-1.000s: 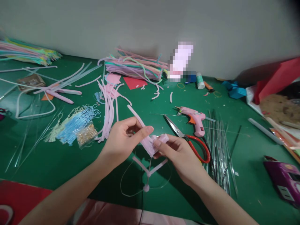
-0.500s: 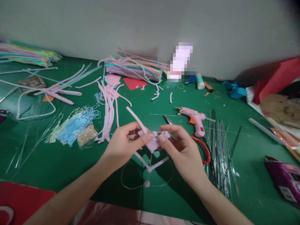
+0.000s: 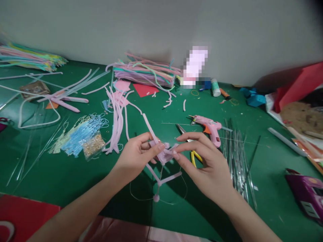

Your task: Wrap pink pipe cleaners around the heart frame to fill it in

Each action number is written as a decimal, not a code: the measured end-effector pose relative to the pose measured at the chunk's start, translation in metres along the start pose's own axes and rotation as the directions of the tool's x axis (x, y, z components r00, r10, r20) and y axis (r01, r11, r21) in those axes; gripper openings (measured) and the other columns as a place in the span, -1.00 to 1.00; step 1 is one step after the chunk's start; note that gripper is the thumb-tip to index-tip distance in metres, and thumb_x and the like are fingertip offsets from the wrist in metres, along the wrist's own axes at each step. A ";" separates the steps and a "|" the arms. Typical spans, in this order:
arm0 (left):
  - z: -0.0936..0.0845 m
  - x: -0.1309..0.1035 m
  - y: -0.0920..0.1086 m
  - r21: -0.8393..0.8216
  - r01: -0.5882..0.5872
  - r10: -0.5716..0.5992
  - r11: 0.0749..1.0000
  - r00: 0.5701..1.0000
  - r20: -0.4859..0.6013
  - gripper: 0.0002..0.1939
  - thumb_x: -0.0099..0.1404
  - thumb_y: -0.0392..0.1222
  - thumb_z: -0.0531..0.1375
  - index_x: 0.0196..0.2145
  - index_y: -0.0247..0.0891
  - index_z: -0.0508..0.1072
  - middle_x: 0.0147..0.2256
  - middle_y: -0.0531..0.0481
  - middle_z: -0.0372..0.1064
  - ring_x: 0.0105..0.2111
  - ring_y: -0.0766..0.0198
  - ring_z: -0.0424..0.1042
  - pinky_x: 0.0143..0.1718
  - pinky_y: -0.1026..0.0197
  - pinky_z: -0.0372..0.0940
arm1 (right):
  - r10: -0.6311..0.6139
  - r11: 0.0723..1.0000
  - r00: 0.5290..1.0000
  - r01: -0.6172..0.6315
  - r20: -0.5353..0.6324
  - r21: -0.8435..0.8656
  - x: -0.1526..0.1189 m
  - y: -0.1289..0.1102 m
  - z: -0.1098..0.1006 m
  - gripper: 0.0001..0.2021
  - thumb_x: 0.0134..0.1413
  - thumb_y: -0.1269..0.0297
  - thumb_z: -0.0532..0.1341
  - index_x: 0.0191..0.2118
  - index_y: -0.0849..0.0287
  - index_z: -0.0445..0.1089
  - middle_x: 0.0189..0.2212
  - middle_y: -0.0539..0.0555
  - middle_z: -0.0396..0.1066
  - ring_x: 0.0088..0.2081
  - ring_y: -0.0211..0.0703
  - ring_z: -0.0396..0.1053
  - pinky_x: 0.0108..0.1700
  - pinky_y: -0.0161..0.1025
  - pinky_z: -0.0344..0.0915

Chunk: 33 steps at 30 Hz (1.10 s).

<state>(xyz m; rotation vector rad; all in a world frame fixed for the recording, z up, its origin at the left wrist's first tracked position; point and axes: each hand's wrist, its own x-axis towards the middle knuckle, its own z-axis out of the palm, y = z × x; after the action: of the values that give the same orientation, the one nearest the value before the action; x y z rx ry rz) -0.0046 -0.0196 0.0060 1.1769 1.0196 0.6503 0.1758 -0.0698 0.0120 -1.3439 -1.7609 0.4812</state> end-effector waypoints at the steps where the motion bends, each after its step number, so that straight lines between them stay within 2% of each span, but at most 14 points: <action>1: 0.001 0.000 0.000 0.005 0.011 -0.011 1.000 1.000 0.008 -0.78 0.20 -0.10 0.28 -0.29 -0.30 0.44 -0.48 0.07 0.48 -0.53 0.41 0.41 -0.50 0.42 0.32 | -0.015 1.000 0.999 0.015 0.034 -0.010 0.002 -0.002 -0.002 -0.89 0.08 0.46 0.25 -0.30 0.10 0.45 -0.17 0.09 0.37 -0.09 -0.14 0.38 -0.03 -0.12 0.31; 5: 0.004 0.001 0.001 -0.005 0.065 -0.065 0.998 0.998 0.028 -0.82 0.18 -0.16 0.28 -0.36 -0.31 0.40 -0.56 0.08 0.46 -0.54 0.37 0.46 -0.49 0.40 0.32 | -0.085 0.996 0.978 0.081 0.192 0.029 0.012 -0.008 -0.007 -0.90 0.11 0.43 0.24 -0.30 0.10 0.49 -0.24 0.08 0.42 -0.12 -0.14 0.36 -0.05 -0.14 0.31; 8: 0.006 0.002 0.002 -0.025 0.080 -0.079 0.996 0.996 0.040 -0.85 0.18 -0.20 0.26 -0.42 -0.30 0.36 -0.61 0.11 0.42 -0.56 0.35 0.46 -0.52 0.40 0.30 | -0.103 0.990 0.947 0.069 0.305 0.121 0.019 -0.007 -0.007 -0.90 0.14 0.42 0.24 -0.28 0.08 0.49 -0.35 0.01 0.48 -0.19 -0.17 0.38 -0.08 -0.17 0.32; 12: 0.007 0.001 -0.003 -0.046 0.033 -0.030 0.998 0.997 0.065 -0.80 0.25 -0.10 0.19 -0.38 -0.31 0.38 -0.52 0.04 0.43 -0.51 0.34 0.44 -0.47 0.35 0.34 | 0.047 0.981 0.962 -0.095 0.270 0.170 0.025 -0.004 -0.004 -0.93 0.11 0.38 0.26 -0.28 0.09 0.48 -0.39 -0.03 0.52 -0.29 -0.22 0.41 -0.21 -0.26 0.35; 15: 0.006 -0.002 -0.007 -0.112 0.030 -0.014 0.993 0.990 0.140 -0.73 0.28 -0.02 0.16 -0.26 -0.30 0.39 -0.39 -0.01 0.45 -0.41 0.29 0.46 -0.41 0.30 0.37 | 0.194 0.953 0.953 -0.239 0.231 0.185 0.027 -0.002 -0.004 -0.96 0.06 0.33 0.30 -0.31 0.10 0.48 -0.38 -0.02 0.53 -0.34 -0.24 0.44 -0.28 -0.29 0.37; 17: 0.006 -0.003 -0.008 -0.126 0.065 -0.039 0.990 0.980 0.195 -0.71 0.19 -0.09 0.28 -0.20 -0.29 0.38 -0.34 -0.01 0.47 -0.34 0.27 0.49 -0.33 0.28 0.38 | 0.255 0.925 0.937 -0.308 0.240 0.221 0.027 -0.001 -0.004 -0.95 0.03 0.29 0.32 -0.33 0.10 0.48 -0.40 -0.02 0.53 -0.36 -0.24 0.45 -0.31 -0.31 0.38; 20: 0.007 -0.002 -0.007 -0.138 0.116 -0.095 0.984 0.984 0.152 -0.68 0.07 -0.23 0.37 -0.23 -0.30 0.38 -0.34 0.00 0.49 -0.30 0.27 0.50 -0.24 0.27 0.36 | 0.285 0.887 0.920 -0.359 0.269 0.290 0.026 -0.001 -0.006 -0.91 0.00 0.26 0.34 -0.34 0.11 0.47 -0.41 -0.02 0.52 -0.36 -0.25 0.46 -0.31 -0.34 0.38; 22: 0.008 -0.001 -0.006 -0.152 0.132 -0.115 0.979 0.987 0.114 -0.74 0.06 -0.26 0.36 -0.31 -0.32 0.41 -0.39 0.01 0.50 -0.36 0.32 0.50 -0.27 0.30 0.35 | 0.282 0.872 0.917 -0.367 0.282 0.323 0.027 0.000 -0.007 -0.90 0.03 0.24 0.33 -0.33 0.12 0.46 -0.40 -0.01 0.51 -0.35 -0.26 0.46 -0.29 -0.34 0.38; 26: 0.005 0.001 -0.004 -0.160 0.169 -0.148 0.973 0.980 0.135 -0.76 0.02 -0.25 0.38 -0.35 -0.32 0.45 -0.47 0.05 0.50 -0.46 0.36 0.47 -0.36 0.33 0.32 | 0.277 0.876 0.925 -0.355 0.260 0.327 0.027 0.004 -0.008 -0.89 0.12 0.22 0.25 -0.28 0.12 0.45 -0.35 0.02 0.50 -0.32 -0.24 0.45 -0.29 -0.31 0.37; 30: 0.003 0.001 -0.003 -0.162 0.203 -0.178 0.966 0.971 0.160 -0.69 -0.06 -0.32 0.41 -0.30 -0.34 0.50 -0.38 -0.01 0.54 -0.38 0.31 0.50 -0.27 0.28 0.35 | 0.210 0.934 0.939 -0.275 0.272 0.227 0.027 0.004 -0.013 -0.91 0.12 0.26 0.25 -0.26 0.10 0.46 -0.29 0.02 0.50 -0.22 -0.19 0.44 -0.19 -0.26 0.36; 33: 0.007 0.001 -0.002 -0.153 0.206 -0.183 0.967 0.972 0.149 -0.73 -0.08 -0.38 0.38 -0.33 -0.34 0.51 -0.40 -0.01 0.55 -0.37 0.28 0.50 -0.28 0.27 0.36 | 0.179 0.969 0.923 -0.225 0.341 0.100 0.032 -0.001 -0.015 -0.87 0.14 0.25 0.23 -0.20 0.09 0.47 -0.21 0.04 0.50 -0.16 -0.16 0.43 -0.14 -0.22 0.34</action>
<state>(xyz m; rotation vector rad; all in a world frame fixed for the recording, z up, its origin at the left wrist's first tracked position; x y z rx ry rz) 0.0017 -0.0222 0.0044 0.9467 0.9341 0.4842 0.1848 -0.0433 0.0341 -1.4151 -1.8203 0.9756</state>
